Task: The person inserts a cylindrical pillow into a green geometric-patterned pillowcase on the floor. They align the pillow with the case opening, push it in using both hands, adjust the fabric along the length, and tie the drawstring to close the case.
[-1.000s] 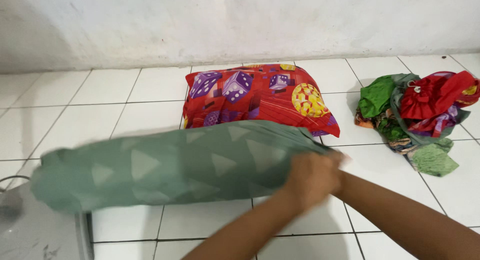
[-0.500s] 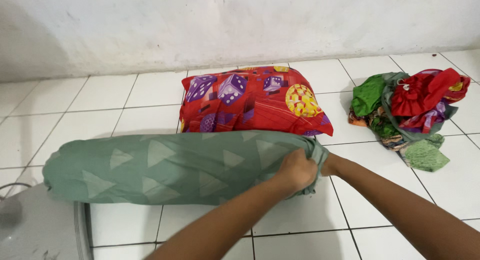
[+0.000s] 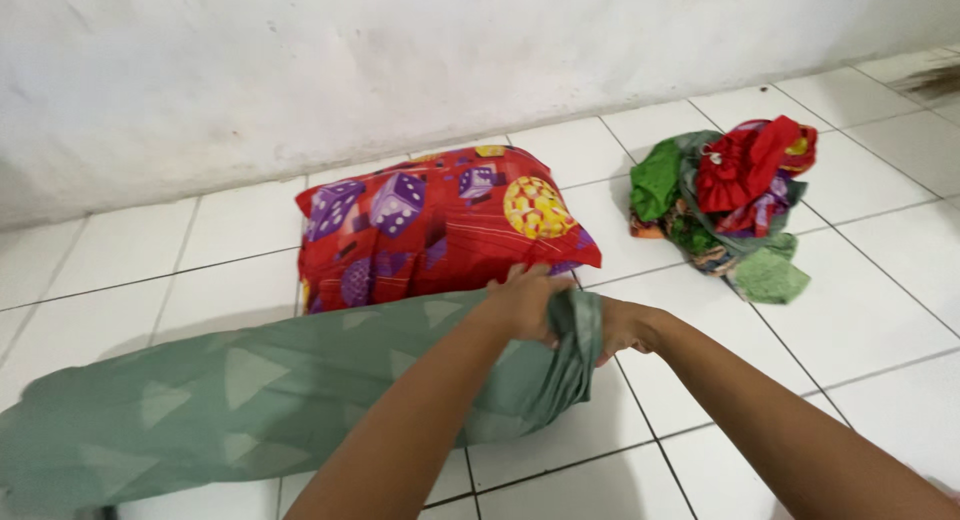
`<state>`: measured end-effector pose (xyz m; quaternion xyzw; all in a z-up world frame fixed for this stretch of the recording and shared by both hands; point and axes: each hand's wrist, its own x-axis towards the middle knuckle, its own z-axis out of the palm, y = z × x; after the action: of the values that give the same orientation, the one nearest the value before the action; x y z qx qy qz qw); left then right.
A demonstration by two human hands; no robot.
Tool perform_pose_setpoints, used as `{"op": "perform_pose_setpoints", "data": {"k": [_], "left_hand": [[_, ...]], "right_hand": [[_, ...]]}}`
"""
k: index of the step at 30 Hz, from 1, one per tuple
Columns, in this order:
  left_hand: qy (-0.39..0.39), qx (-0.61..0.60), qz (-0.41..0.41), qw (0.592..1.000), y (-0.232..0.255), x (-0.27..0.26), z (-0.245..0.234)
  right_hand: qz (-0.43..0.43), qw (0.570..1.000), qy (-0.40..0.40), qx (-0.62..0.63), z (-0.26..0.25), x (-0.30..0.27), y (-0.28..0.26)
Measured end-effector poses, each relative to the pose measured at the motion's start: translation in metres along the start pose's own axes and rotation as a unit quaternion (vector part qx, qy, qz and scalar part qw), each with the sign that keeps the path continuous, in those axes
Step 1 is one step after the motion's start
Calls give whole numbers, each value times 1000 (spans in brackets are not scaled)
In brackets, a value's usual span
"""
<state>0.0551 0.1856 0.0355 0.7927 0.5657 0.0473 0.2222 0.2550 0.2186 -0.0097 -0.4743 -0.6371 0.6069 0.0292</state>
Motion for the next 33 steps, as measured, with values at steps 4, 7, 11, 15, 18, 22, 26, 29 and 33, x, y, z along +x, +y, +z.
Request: {"op": "perform_pose_setpoints", "data": {"k": [4,7,11,15,18,22,26,29,33], "left_hand": [[-23,21,25,999,-10,-16,23],[-23,14,-1,1000,-13,-21,38],[-45,14,-12,999,-14,-21,39],[7,-43,-26,999,-15,-9,23],[63,-87,-125,986,-6,1,14],[64,-79,-216,971,7,15,12],[64,6,-254,965,24,43,32],[97,69,-271,955,25,68,58],[102,100,-301,943,11,101,86]], "right_hand": [[70,997,-9,1,5,-30,-25],[33,998,19,-46,2,-44,-20],[42,993,99,-43,-3,-30,22],[147,978,142,43,4,3,78],[145,974,115,130,12,20,96],[197,961,103,164,28,28,76],[199,940,122,248,51,34,51],[137,903,70,401,53,44,46],[75,932,76,347,41,44,49]]}}
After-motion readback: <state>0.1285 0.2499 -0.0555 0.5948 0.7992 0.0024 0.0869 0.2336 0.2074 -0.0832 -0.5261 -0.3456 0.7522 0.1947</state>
